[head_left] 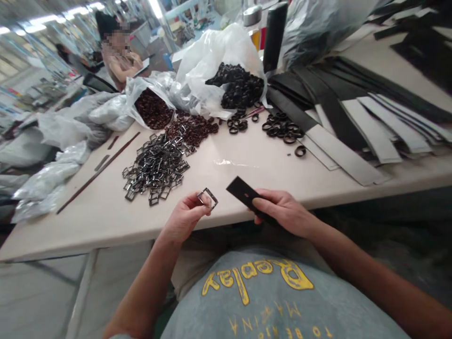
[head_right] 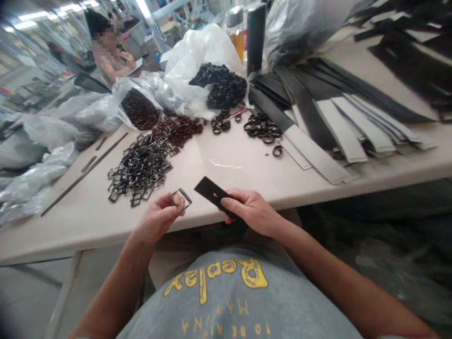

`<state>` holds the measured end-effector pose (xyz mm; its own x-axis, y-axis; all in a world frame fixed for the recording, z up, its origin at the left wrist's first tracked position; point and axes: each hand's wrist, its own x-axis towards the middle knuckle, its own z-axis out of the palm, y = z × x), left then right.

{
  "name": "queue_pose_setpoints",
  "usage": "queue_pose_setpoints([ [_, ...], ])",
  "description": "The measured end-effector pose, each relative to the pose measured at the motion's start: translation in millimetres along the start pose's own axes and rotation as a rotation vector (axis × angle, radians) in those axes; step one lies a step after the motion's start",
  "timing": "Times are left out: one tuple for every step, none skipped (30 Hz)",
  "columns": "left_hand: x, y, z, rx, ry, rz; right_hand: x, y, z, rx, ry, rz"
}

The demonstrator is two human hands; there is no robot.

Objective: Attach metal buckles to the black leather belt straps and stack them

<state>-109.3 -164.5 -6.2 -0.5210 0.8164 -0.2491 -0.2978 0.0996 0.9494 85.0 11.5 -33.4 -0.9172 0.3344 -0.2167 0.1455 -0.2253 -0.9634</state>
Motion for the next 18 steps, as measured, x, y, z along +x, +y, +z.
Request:
queue_pose_setpoints([
  [0.2, -2.9, 8.0, -0.007, -0.055, 0.007, 5.0, 0.4, 6.8, 0.05, -0.036, 0.01],
  [0.3, -5.8, 14.8, -0.009, -0.097, 0.008, 9.4, 0.8, 12.3, 0.098, -0.065, 0.023],
  [0.3, -8.6, 20.3, -0.005, -0.126, 0.007, 12.8, 1.3, 16.6, 0.141, -0.086, 0.031],
  [0.2, -11.5, 24.6, 0.0, -0.144, 0.008, 15.1, 2.0, 19.9, 0.178, -0.097, 0.032],
  [0.0, -14.4, 27.7, 0.007, -0.152, 0.011, 16.5, 2.7, 22.3, 0.205, -0.096, 0.024],
  [-0.3, -17.3, 29.7, 0.012, -0.15, 0.018, 17.0, 3.4, 24.0, 0.223, -0.086, 0.009],
  [-0.4, -20.2, 31.0, 0.019, -0.14, 0.023, 16.9, 4.1, 25.3, 0.23, -0.072, -0.009],
  [-0.6, -22.9, 31.8, 0.024, -0.122, 0.031, 16.2, 4.4, 26.3, 0.23, -0.061, -0.03],
  [-0.7, -25.6, 32.4, 0.027, -0.1, 0.039, 15.2, 4.4, 27.1, 0.228, -0.051, -0.052],
  [-0.8, -27.9, 33.0, 0.03, -0.076, 0.049, 14.0, 3.7, 27.9, 0.22, -0.048, -0.075],
  [-0.9, -29.8, 34.0, 0.033, -0.051, 0.066, 12.7, 2.5, 28.7, 0.204, -0.044, -0.105],
  [-1.2, -31.2, 35.5, 0.04, -0.026, 0.089, 11.3, 0.7, 29.5, 0.18, -0.03, -0.144],
  [-1.5, -31.9, 37.4, 0.055, -0.002, 0.118, 9.7, -1.5, 30.4, 0.145, 0.0, -0.195],
  [-2.1, -32.0, 39.8, 0.078, 0.027, 0.151, 8.1, -3.9, 31.3, 0.091, 0.039, -0.257],
  [-2.8, -31.6, 42.3, 0.112, 0.059, 0.182, 6.3, -6.1, 32.1, 0.017, 0.083, -0.33],
  [-3.6, -30.8, 45.0, 0.152, 0.098, 0.214, 4.5, -8.0, 32.9, -0.073, 0.125, -0.412],
  [-4.4, -30.0, 47.3, 0.192, 0.14, 0.247, 2.6, -9.4, 33.6, -0.17, 0.164, -0.494],
  [-5.2, -29.3, 49.3, 0.223, 0.183, 0.277, 0.9, -10.4, 34.2, -0.265, 0.196, -0.57],
])
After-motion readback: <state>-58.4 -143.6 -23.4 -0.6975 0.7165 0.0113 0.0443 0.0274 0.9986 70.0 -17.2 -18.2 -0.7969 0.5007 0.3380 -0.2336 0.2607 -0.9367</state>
